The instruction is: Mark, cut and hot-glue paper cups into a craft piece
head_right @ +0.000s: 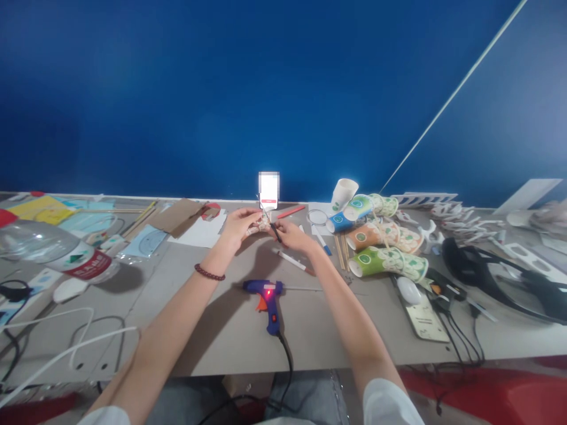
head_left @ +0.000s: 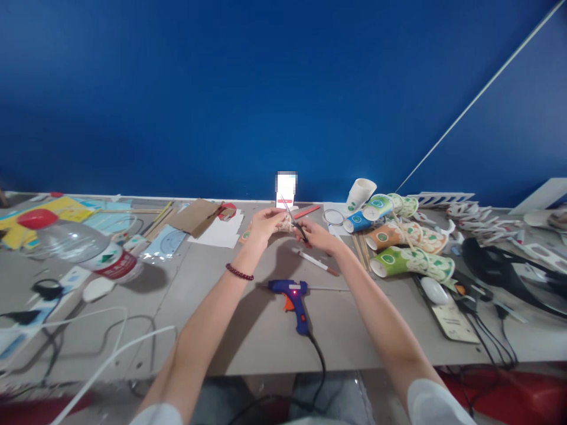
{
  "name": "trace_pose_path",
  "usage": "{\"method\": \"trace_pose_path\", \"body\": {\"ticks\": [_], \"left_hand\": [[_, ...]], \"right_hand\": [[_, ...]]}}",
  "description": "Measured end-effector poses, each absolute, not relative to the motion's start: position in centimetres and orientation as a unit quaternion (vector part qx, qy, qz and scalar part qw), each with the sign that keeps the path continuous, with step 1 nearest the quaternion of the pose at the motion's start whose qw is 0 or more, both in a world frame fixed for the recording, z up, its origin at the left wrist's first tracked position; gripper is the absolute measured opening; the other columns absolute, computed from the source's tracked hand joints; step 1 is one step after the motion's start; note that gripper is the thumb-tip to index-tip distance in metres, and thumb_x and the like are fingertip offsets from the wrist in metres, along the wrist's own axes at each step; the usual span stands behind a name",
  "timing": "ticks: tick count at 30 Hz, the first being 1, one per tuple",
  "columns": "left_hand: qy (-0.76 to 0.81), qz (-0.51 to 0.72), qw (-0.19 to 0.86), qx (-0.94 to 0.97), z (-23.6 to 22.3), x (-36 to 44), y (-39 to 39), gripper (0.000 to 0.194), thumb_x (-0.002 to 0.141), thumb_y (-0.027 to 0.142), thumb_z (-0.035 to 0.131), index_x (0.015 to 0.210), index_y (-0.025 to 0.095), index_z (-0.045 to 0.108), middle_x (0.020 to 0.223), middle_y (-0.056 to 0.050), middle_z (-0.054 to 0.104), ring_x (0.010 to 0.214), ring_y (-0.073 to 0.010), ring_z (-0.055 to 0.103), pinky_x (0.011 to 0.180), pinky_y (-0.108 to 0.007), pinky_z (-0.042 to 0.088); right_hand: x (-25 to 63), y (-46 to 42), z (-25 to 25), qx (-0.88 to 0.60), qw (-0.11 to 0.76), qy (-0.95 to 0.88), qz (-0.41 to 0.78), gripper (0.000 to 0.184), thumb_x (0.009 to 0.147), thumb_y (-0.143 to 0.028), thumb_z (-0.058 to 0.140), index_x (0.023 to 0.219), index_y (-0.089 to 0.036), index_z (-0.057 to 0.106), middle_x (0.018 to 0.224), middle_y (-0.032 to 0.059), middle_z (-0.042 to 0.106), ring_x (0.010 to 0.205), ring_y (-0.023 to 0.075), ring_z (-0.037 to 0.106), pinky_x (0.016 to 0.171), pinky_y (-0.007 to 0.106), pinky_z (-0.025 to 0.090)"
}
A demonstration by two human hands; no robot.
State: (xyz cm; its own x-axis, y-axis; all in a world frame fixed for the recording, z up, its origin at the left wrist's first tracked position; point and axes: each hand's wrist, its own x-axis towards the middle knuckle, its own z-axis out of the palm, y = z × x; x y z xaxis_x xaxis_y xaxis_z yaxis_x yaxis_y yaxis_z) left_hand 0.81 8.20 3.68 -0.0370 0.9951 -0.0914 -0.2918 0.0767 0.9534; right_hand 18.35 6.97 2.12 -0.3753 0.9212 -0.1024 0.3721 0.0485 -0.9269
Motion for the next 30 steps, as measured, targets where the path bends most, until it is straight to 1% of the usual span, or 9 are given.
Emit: {"method": "trace_pose_path", "body": {"ticks": [9,14,16,19,22,27,30], "left_hand": [[0.451,0.559,0.577,0.390,3.3,0.7,8.4,0.018,0.060,0.020,0.083,0.073,0.014,0.072,0.072,-0.006,0.070,0.067,-0.0159,0.066,0.066,-0.031,0.054],[0.455,0.556,0.579,0.385,3.7,0.8,8.2,0.018,0.059,0.019,0.084,0.071,0.014,0.072,0.070,-0.005,0.069,0.064,-0.0136,0.064,0.064,-0.028,0.053],[0.459,0.550,0.583,0.384,3.8,0.7,8.1,0.017,0.061,0.021,0.082,0.072,0.014,0.071,0.069,-0.005,0.069,0.063,-0.0128,0.064,0.063,-0.026,0.052],[0.457,0.550,0.600,0.360,4.0,0.6,8.2,0.015,0.067,0.024,0.077,0.075,0.014,0.070,0.068,-0.004,0.067,0.061,-0.0127,0.063,0.061,-0.025,0.052],[0.432,0.559,0.638,0.306,4.2,0.6,8.5,0.013,0.074,0.025,0.066,0.082,0.015,0.067,0.070,-0.003,0.067,0.062,-0.0131,0.064,0.062,-0.025,0.053],[0.373,0.537,0.713,0.251,4.5,0.8,8.7,0.024,0.084,0.031,0.049,0.090,0.014,0.066,0.087,-0.011,0.072,0.074,-0.0172,0.069,0.069,-0.028,0.054],[0.345,0.537,0.730,0.243,4.4,0.9,8.4,0.028,0.086,0.033,0.046,0.091,0.014,0.066,0.092,-0.014,0.073,0.084,-0.0214,0.070,0.076,-0.033,0.055]], "right_hand": [[18.6,7.2,1.6,-0.473,0.281,-0.669,0.499,0.033,0.083,-0.051,0.064,0.093,-0.021,0.054,0.071,-0.0042,0.058,0.049,0.0081,0.045,0.047,0.023,0.036],[18.6,7.1,1.8,-0.472,0.281,-0.665,0.506,0.032,0.082,-0.050,0.065,0.090,-0.021,0.053,0.070,-0.0050,0.057,0.049,0.0078,0.044,0.047,0.023,0.034],[18.6,7.1,1.8,-0.471,0.279,-0.661,0.512,0.031,0.082,-0.049,0.065,0.090,-0.021,0.053,0.069,-0.0054,0.056,0.049,0.0076,0.043,0.047,0.023,0.034],[18.5,7.1,1.9,-0.475,0.275,-0.658,0.516,0.032,0.081,-0.049,0.066,0.091,-0.021,0.054,0.068,-0.0055,0.056,0.049,0.0076,0.042,0.047,0.023,0.034],[18.3,7.0,2.0,-0.475,0.276,-0.661,0.512,0.034,0.079,-0.051,0.067,0.089,-0.021,0.054,0.066,-0.0056,0.054,0.049,0.0077,0.040,0.046,0.022,0.032],[18.2,6.8,1.9,-0.458,0.263,-0.675,0.516,0.037,0.079,-0.056,0.067,0.085,-0.022,0.053,0.064,-0.0060,0.052,0.049,0.0079,0.038,0.045,0.022,0.029],[18.2,6.8,1.6,-0.460,0.250,-0.691,0.498,0.040,0.080,-0.060,0.064,0.085,-0.022,0.053,0.063,-0.0058,0.052,0.050,0.0084,0.039,0.046,0.022,0.030]]}}
